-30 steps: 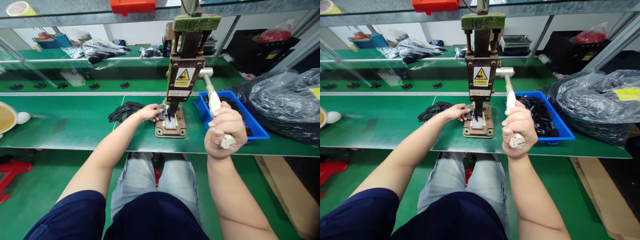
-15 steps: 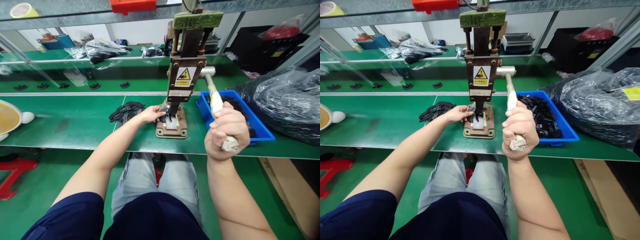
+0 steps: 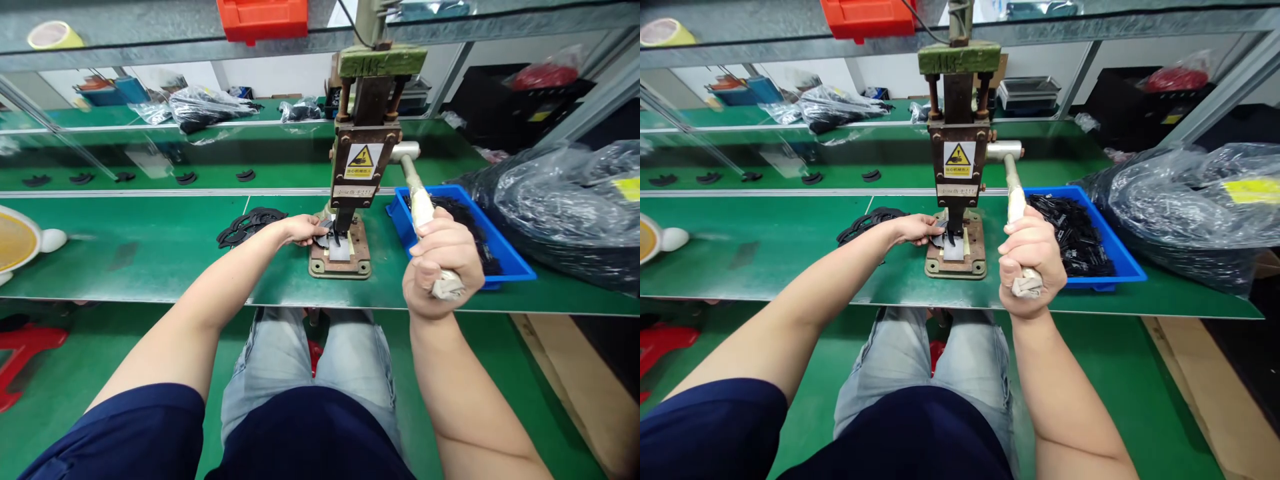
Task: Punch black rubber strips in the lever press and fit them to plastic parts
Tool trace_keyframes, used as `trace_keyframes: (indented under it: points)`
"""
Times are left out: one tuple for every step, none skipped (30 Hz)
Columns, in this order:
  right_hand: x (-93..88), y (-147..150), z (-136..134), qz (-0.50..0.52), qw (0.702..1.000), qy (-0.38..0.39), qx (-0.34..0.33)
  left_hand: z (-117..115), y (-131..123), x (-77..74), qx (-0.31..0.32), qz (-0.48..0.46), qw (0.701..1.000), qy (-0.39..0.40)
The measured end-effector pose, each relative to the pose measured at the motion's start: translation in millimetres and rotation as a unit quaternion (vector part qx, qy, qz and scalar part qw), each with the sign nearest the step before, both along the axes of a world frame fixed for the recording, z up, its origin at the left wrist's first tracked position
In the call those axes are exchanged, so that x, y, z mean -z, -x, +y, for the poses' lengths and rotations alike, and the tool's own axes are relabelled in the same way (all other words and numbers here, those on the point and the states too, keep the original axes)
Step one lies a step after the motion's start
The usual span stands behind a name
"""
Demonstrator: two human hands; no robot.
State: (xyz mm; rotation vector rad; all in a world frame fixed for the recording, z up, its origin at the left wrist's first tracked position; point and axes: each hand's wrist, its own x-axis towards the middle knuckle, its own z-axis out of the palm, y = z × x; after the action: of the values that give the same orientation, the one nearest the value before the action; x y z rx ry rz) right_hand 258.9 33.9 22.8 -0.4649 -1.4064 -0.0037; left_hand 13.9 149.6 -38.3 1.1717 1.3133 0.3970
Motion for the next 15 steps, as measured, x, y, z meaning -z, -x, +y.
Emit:
trace_keyframes:
  points:
    - [-1.1,-0.3,-0.1,-0.004,1.0,0.0,-0.002,0.5,0.0,-0.8,0.002,-0.003,1.0,0.01]
    - [-2.2,-0.3,-0.4,-0.005,1.0,0.001,-0.003,0.9,-0.1,-1.0,0.0,-0.005,1.0,0.017]
    - [-3.4,-0.2,-0.8,-0.006,1.0,0.002,-0.005,1.1,-0.3,-0.8,-0.004,-0.005,1.0,0.021]
    - [-4.7,0.1,-1.3,-0.005,1.0,0.002,-0.006,0.9,-0.6,-0.1,-0.009,-0.004,1.0,0.024]
    - [-6.2,0.6,-1.8,-0.002,1.0,0.001,-0.007,0.1,-1.0,0.8,-0.014,-0.002,1.0,0.024]
    - [-8.4,1.2,-2.1,0.0,1.0,0.002,-0.009,-1.2,-1.4,1.9,-0.017,-0.001,1.0,0.022]
    - [-11.4,1.6,-1.9,0.004,1.0,0.003,-0.012,-3.2,-1.9,3.2,-0.021,0.0,1.0,0.019]
    - [-15.9,1.7,-0.7,0.006,1.0,0.004,-0.017,-5.7,-2.2,4.7,-0.025,-0.003,1.0,0.015]
    - [-22.1,1.4,1.6,0.008,1.0,0.003,-0.02,-8.6,-2.4,6.2,-0.031,-0.01,0.999,0.011]
    - [-30.3,0.5,5.5,0.006,1.0,-0.001,-0.023,-11.8,-2.3,7.8,-0.039,-0.021,0.999,0.006]
    - [-40.5,-1.1,10.7,0.003,1.0,-0.005,-0.027,-15.3,-1.8,9.1,-0.046,-0.036,0.998,0.0]
    - [-52.4,-3.4,17.4,-0.003,0.999,-0.01,-0.035,-19.0,-0.7,9.9,-0.051,-0.052,0.997,-0.006]
    - [-65.3,-6.4,24.9,-0.014,0.999,-0.013,-0.048,-23.1,1.2,9.9,-0.054,-0.068,0.996,-0.014]
    - [-78.1,-9.8,32.9,-0.031,0.997,-0.014,-0.066,-27.5,3.9,8.8,-0.056,-0.083,0.995,-0.023]
    - [-89.3,-13.4,40.6,-0.048,0.995,-0.012,-0.086,-32.5,7.4,6.3,-0.056,-0.095,0.993,-0.034]
